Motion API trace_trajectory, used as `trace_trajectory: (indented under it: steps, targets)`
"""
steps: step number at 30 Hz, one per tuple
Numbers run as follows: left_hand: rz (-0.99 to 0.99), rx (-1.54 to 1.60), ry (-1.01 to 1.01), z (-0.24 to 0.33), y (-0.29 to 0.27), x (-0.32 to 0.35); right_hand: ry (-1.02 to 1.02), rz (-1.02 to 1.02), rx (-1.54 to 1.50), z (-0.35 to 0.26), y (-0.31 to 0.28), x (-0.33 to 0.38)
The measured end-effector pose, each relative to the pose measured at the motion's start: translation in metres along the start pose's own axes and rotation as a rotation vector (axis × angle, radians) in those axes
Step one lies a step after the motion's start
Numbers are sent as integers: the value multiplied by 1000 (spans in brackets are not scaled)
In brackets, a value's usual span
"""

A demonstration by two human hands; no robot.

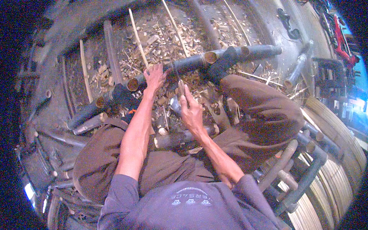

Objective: The person sits on the floor and assembles bamboo poles into a frame structure. They repeatedly pick up bamboo pieces, align them, and fit them into joints, occasionally adjusting the frame and handling multiple poles.

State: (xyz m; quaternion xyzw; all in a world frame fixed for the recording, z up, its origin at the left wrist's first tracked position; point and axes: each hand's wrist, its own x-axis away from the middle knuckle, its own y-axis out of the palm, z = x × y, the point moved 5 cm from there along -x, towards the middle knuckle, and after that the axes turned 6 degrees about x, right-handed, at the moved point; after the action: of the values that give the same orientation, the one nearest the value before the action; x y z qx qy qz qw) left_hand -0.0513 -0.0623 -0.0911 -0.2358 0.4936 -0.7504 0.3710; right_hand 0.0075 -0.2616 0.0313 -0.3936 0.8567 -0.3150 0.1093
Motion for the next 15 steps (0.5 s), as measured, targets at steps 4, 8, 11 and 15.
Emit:
trace_trajectory:
  steps: [4,8,11,15]
  targets:
    - [-28,4,-9,-8,1,-2,82,-52,11,-6,-22,28]
    - [5,68,39,-6,-1,1,112,-69,-10,8,-6,34]
    - [-51,13,24,-2,-4,1,98,-75,-87,5,2,35]
    - [-47,-63,47,-7,1,2,19,-38,-71,5,8,35]
